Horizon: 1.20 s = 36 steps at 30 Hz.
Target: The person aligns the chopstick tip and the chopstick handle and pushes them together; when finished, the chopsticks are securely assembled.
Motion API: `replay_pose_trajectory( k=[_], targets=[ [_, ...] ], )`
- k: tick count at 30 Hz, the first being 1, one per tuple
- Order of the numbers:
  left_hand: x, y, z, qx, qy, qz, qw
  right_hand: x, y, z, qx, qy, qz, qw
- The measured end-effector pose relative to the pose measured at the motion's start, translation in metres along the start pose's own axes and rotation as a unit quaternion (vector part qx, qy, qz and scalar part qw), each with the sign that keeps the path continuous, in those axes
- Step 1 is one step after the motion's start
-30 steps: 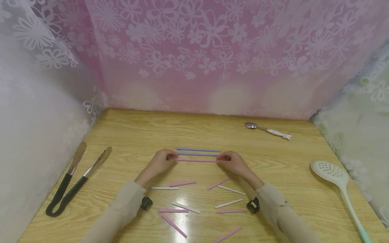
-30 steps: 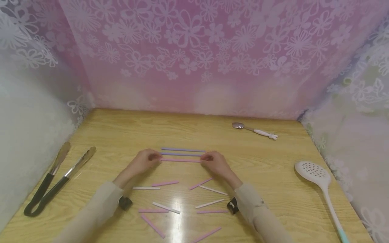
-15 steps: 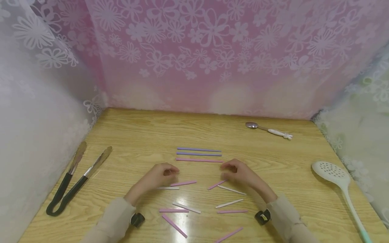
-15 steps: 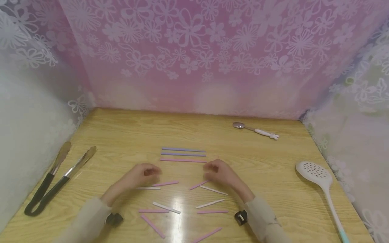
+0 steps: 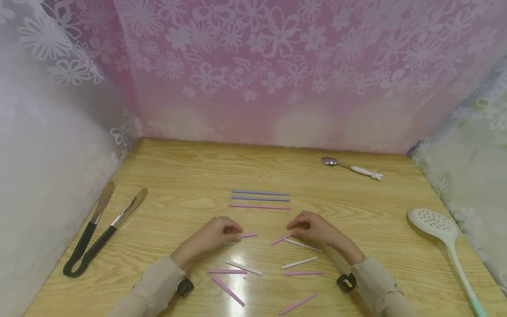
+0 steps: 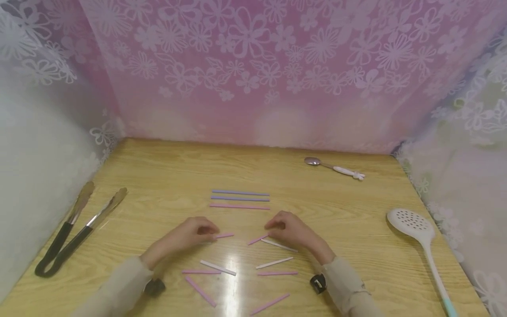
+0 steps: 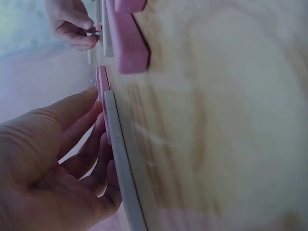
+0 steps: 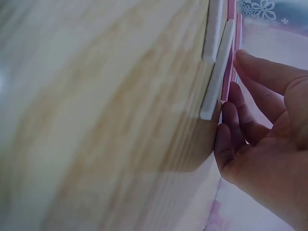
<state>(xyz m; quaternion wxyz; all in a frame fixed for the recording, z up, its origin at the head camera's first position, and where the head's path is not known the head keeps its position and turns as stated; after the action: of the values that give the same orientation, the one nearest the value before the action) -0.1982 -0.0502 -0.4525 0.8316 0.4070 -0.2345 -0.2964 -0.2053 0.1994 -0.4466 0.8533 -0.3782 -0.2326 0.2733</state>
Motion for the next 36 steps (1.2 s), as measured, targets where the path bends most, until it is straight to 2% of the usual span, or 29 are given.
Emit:
replay_pose_trajectory(
  k=[6, 13, 23, 36],
  targets=[
    [-0.003, -0.001, -0.003, -0.015, 0.002, 0.000, 0.9999, -0.001, -0.002, 0.000, 0.013, -0.006, 0.009, 0.9998],
    [-0.005, -0.001, -0.002, -0.043, 0.013, -0.022, 0.9987, -0.003, 0.000, -0.002, 0.033, -0.003, 0.009, 0.9994],
    [-0.004, -0.002, -0.004, -0.025, 0.001, -0.004, 0.9997, -0.004, 0.001, -0.002, 0.035, 0.000, 0.000, 0.9994],
    [-0.005, 0.013, -0.001, -0.019, 0.034, -0.030, 0.9988, 0.000, -0.002, 0.006, 0.020, 0.051, -0.023, 0.9982]
  ],
)
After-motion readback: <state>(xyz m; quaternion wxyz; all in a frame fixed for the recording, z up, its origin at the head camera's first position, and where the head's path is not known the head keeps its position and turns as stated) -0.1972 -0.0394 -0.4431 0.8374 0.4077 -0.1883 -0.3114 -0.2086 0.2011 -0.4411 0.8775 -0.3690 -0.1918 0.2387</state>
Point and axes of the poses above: each hand's wrist, its own x-axis away from the middle knuckle, its own z-axis out of the back of the hand, y = z × x, the point moved 7 cm from there along -x, towards the middle knuckle, and after that the axes turned 8 degrees about -y, right-handed, at the moved point
